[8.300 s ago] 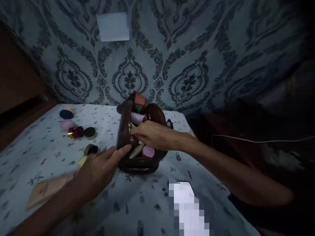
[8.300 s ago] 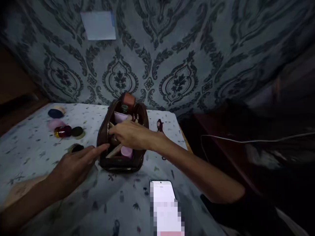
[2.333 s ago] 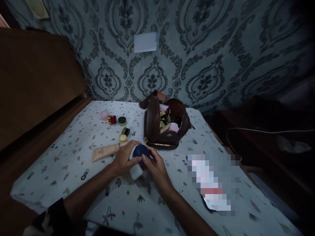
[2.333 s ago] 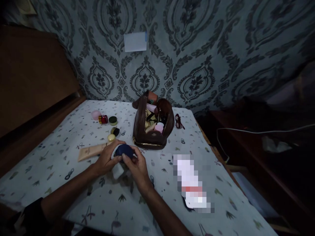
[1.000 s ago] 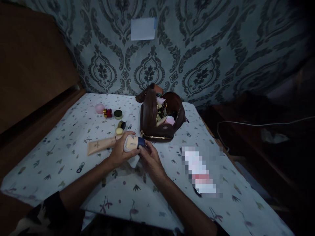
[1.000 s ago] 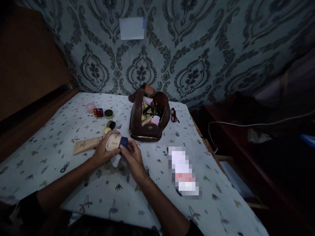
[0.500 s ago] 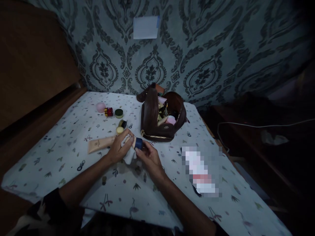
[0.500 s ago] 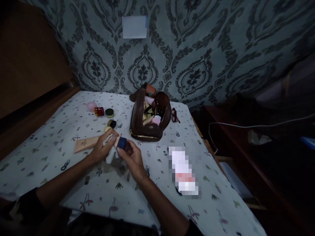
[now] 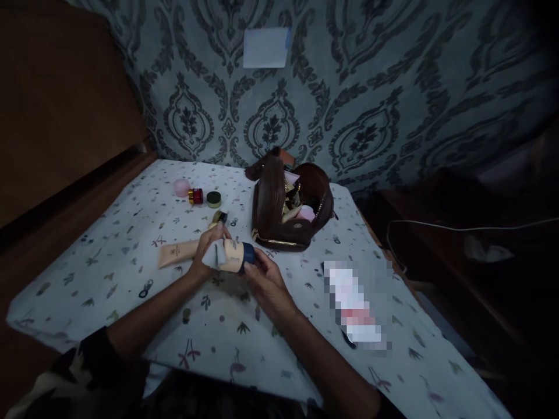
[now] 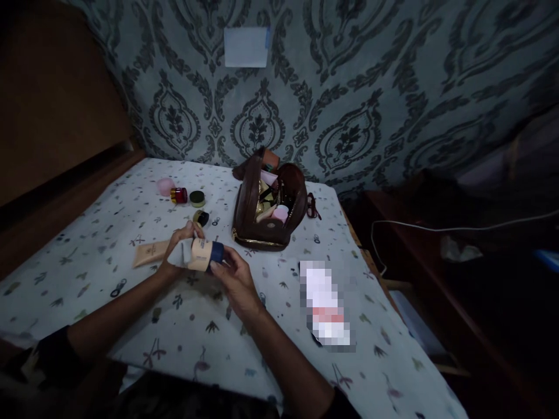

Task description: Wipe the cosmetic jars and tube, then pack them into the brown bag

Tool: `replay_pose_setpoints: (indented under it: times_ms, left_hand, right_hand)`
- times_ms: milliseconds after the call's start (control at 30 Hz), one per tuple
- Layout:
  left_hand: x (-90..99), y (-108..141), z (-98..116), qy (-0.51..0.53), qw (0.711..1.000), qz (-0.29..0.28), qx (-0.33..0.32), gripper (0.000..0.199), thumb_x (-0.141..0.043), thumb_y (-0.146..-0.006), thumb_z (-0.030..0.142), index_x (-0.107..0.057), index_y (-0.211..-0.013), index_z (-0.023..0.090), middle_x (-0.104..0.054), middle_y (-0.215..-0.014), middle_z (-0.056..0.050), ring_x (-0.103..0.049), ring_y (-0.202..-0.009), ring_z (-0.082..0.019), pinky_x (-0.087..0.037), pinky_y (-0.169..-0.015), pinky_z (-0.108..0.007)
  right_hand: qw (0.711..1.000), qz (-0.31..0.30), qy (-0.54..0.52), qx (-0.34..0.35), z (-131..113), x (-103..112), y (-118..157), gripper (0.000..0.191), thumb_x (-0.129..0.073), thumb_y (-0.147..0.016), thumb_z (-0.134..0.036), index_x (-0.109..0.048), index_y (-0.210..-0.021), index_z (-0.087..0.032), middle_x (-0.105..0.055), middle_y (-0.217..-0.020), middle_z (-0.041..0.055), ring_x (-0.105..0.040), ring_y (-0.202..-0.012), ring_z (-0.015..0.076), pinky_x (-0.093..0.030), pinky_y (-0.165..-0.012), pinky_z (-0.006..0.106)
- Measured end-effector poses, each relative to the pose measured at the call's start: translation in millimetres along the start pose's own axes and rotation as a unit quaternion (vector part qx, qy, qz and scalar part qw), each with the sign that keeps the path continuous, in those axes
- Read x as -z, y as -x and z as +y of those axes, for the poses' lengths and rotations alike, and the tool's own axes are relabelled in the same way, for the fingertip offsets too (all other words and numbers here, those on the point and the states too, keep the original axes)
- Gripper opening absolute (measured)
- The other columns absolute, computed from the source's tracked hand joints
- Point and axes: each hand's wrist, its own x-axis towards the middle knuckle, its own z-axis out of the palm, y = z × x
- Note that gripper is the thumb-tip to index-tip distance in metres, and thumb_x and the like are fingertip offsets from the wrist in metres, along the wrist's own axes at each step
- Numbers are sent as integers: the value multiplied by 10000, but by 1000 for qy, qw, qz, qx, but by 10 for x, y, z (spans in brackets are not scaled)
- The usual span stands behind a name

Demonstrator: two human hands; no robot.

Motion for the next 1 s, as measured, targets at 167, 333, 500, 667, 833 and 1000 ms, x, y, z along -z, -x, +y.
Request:
replay_pose_setpoints:
  times_ms: [167, 333, 500, 667, 833, 1000]
  left_hand:
    - [4, 96, 97, -41, 997, -64, -21, 605, -336, -911, 730, -597, -904, 185, -530, -660, 12, -494, -582, -146, -391, -544, -257]
    - [27, 147, 136, -149, 973, -122, -129, 708, -346, -872, 781, -538, -1158, 163, -626, -954, -61, -585, -839, -208, -459, -767, -312]
    - [68, 108, 114, -236, 948, -154, -150, 887, -634, -691, 789, -465, -1287, 155, -608, -1153, -120, -602, -988, -275, -466, -861, -353]
    - [86, 73, 104, -282, 935, -174, -125, 870, -809, -618, 644, -462, -1273, 189, -628, -1143, -92, -615, -1010, -279, -475, -835, -328]
    - [71, 77, 109, -288, 937, -163, -108, 690, -801, -653, 605, -497, -1114, 191, -639, -942, -26, -614, -848, -224, -453, -713, -280]
    - [52, 84, 98, -263, 947, -166, -84, 553, -763, -691, 596, -503, -968, 193, -607, -819, 12, -582, -767, -193, -416, -666, -263]
  right_hand:
    - [999, 16, -51, -8, 13, 0, -35, 440, -876, -650, -360, -706, -1034, -229, -723, -1134, 51, -673, -1013, 226, -585, -831, 330]
    - [997, 18, -81, -8, -2, 3, -52, 392, -859, -689, -386, -726, -1018, -220, -751, -1090, 40, -700, -950, 195, -579, -804, 283]
    - [995, 5, -100, -12, -25, -4, -43, 374, -834, -715, -433, -740, -1009, -221, -772, -1053, 44, -702, -997, 217, -566, -861, 315]
    - [994, -1, -107, -32, -43, -11, -46, 421, -749, -775, -540, -740, -1054, -226, -771, -1081, 52, -688, -1061, 241, -566, -865, 345]
    - [994, 12, -108, -19, -30, 15, -60, 414, -780, -756, -517, -733, -1063, -243, -773, -1052, 27, -698, -1010, 221, -567, -818, 324]
    - [995, 27, -101, 1, -39, 31, -54, 417, -820, -734, -452, -707, -1088, -262, -757, -1051, 5, -691, -908, 173, -555, -726, 268]
